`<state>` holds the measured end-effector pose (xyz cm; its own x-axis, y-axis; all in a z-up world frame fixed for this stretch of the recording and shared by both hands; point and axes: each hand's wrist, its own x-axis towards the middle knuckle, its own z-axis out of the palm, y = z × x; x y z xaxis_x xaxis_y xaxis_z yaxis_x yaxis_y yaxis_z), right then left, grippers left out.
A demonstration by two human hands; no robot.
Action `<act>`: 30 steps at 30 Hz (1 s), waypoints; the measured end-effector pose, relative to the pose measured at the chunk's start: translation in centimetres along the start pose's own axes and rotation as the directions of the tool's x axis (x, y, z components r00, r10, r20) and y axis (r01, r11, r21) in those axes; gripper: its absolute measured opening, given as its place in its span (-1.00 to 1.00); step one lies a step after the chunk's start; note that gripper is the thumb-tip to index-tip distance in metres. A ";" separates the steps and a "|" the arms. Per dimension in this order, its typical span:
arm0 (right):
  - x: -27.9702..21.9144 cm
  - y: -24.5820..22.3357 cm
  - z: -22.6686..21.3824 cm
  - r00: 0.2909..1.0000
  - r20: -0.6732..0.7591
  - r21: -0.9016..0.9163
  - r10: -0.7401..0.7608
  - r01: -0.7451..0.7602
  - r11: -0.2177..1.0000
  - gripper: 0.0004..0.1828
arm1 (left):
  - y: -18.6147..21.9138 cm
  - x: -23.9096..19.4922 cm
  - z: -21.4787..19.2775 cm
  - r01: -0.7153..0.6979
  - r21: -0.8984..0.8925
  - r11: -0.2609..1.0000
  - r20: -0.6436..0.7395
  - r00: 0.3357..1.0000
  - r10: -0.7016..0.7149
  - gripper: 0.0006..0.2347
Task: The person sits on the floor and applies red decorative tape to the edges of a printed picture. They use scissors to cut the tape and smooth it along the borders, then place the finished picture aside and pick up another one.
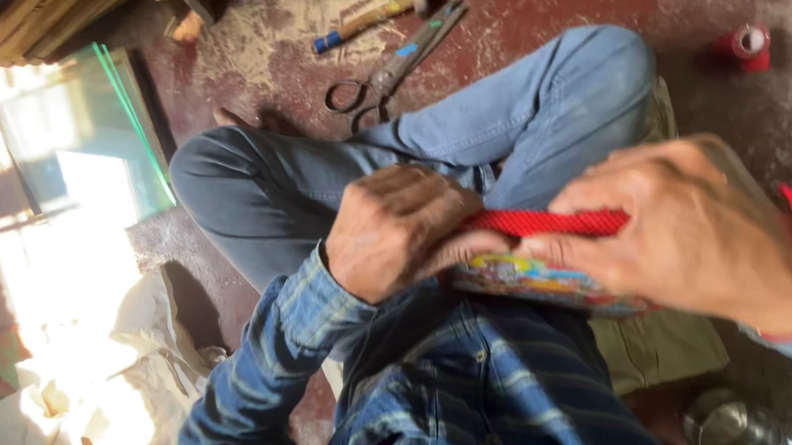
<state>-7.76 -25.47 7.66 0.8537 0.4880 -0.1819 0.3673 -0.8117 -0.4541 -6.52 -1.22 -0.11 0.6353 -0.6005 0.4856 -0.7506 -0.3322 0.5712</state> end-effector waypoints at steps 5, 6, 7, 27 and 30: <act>0.1 -0.2 -0.7 0.994 0.016 -0.085 0.105 -0.104 0.991 -0.38 | -0.4 -0.1 0.1 0.104 0.078 0.992 0.004 0.995 -0.105 -0.61; 0.1 0.0 -0.7 0.994 -0.030 -0.089 0.106 -0.108 0.990 -0.32 | -0.6 0.1 -0.2 0.084 0.084 0.993 0.020 0.996 -0.086 -0.60; -0.7 0.5 -1.2 0.992 -0.110 -0.065 0.059 -0.066 0.996 -0.25 | -0.5 0.0 -0.6 0.071 0.080 0.994 0.046 0.996 -0.075 -0.60; -13.2 6.4 -0.1 0.959 -0.065 0.417 0.275 -0.225 0.881 -0.59 | 0.4 3.0 -4.0 0.126 0.027 0.992 0.691 0.714 -0.109 -0.40; -13.1 5.6 -0.3 0.909 -0.005 0.382 0.417 -0.384 0.840 -0.38 | 1.3 5.3 -4.5 0.154 -0.247 0.957 0.555 0.832 0.010 -0.40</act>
<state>-16.77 -36.44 7.76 0.9307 0.1032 -0.3508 -0.1604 -0.7470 -0.6452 -3.29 -1.56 6.12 0.4202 -0.9065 0.0420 -0.5756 -0.2304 0.7846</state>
